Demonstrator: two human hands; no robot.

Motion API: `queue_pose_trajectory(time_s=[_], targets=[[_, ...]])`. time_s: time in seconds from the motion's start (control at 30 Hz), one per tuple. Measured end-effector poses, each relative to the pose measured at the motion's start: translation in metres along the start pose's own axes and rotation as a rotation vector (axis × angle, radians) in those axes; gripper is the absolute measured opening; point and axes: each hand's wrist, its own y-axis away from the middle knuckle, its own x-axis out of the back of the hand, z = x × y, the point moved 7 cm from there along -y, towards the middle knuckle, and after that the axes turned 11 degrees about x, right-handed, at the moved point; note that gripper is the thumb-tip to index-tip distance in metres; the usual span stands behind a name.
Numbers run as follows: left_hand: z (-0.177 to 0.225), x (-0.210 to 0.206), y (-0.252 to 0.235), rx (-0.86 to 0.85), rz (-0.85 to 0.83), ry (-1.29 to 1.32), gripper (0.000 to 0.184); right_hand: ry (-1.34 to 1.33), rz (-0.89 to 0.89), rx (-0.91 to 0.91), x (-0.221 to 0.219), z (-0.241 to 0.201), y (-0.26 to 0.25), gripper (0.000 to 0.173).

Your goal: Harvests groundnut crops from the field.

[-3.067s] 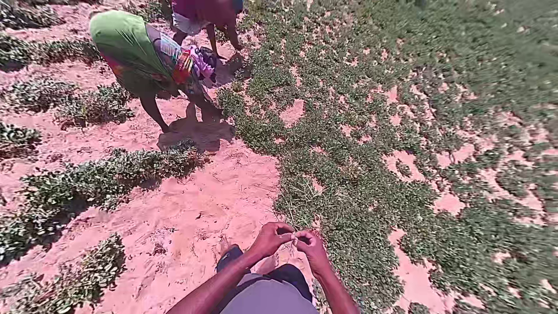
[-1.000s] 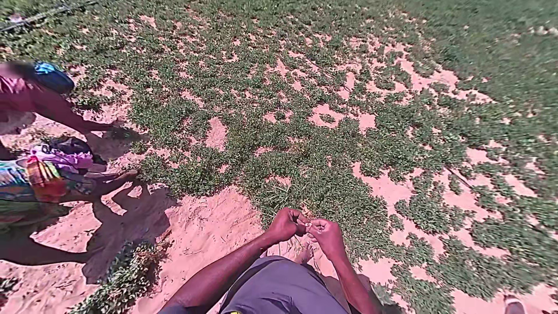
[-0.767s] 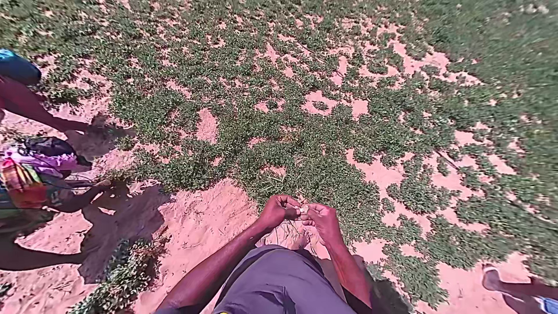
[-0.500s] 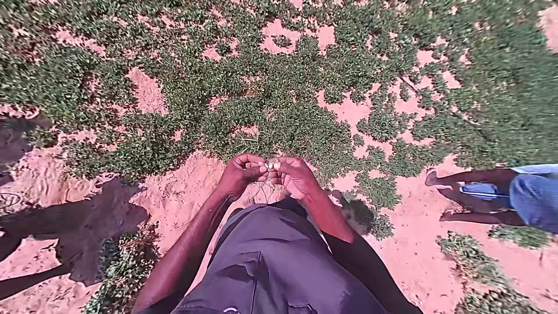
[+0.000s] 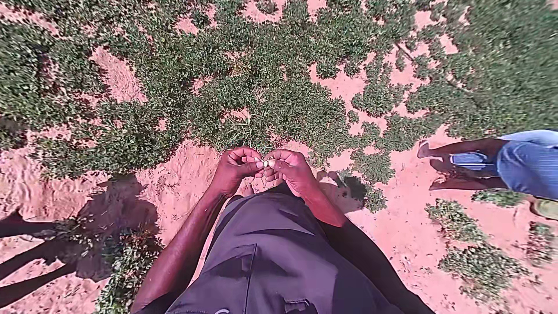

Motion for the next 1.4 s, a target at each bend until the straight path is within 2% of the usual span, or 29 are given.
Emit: queue_pose_trajectory(time_s=[0.27, 0.33, 0.47, 0.6, 0.77, 0.87, 1.07, 1.1, 1.17, 1.23, 1.27, 1.33, 1.4], targets=[[-0.006, 0.005, -0.011, -0.089, -0.001, -0.253, 0.015, 0.129, 0.024, -0.078, 0.005, 0.018, -0.003, 0.019], [-0.012, 0.006, -0.018, -0.060, 0.027, -0.448, 0.013, 0.141, 0.068, -0.167, 0.015, 0.032, -0.002, 0.020], [-0.027, -0.002, -0.034, 0.019, 0.058, -0.997, 0.014, 0.165, 0.176, -0.324, 0.035, 0.065, 0.010, 0.019], [-0.058, -0.009, -0.049, 0.108, -0.035, -1.204, 0.014, 0.196, 0.211, -0.389, 0.051, 0.087, 0.027, 0.019], [-0.079, -0.008, -0.055, 0.151, -0.119, -1.194, 0.018, 0.132, 0.243, -0.444, 0.054, 0.092, 0.041, 0.026], [-0.083, -0.012, -0.058, 0.175, -0.168, -1.181, 0.014, 0.086, 0.272, -0.434, 0.058, 0.099, 0.047, 0.027], [-0.086, -0.036, -0.067, 0.100, -0.208, -1.113, 0.017, -0.172, 0.420, -0.373, 0.072, 0.099, 0.058, 0.024], [-0.087, -0.039, -0.068, 0.088, -0.229, -1.098, 0.020, -0.211, 0.422, -0.359, 0.074, 0.098, 0.060, 0.023], [-0.091, -0.048, -0.075, 0.113, -0.258, -1.075, 0.039, -0.234, 0.407, -0.330, 0.088, 0.098, 0.062, 0.016], [-0.096, -0.052, -0.083, 0.165, -0.267, -1.012, 0.060, -0.197, 0.388, -0.292, 0.114, 0.099, 0.065, 0.012], [-0.099, -0.050, -0.088, 0.186, -0.263, -0.958, 0.064, -0.167, 0.403, -0.283, 0.135, 0.101, 0.070, 0.013], [-0.106, -0.039, -0.098, 0.224, -0.219, -0.829, 0.060, -0.099, 0.538, -0.312, 0.197, 0.111, 0.092, 0.014], [-0.113, -0.022, -0.110, 0.278, -0.137, -0.742, 0.047, 0.064, 0.748, -0.391, 0.278, 0.124, 0.135, 0.018]])
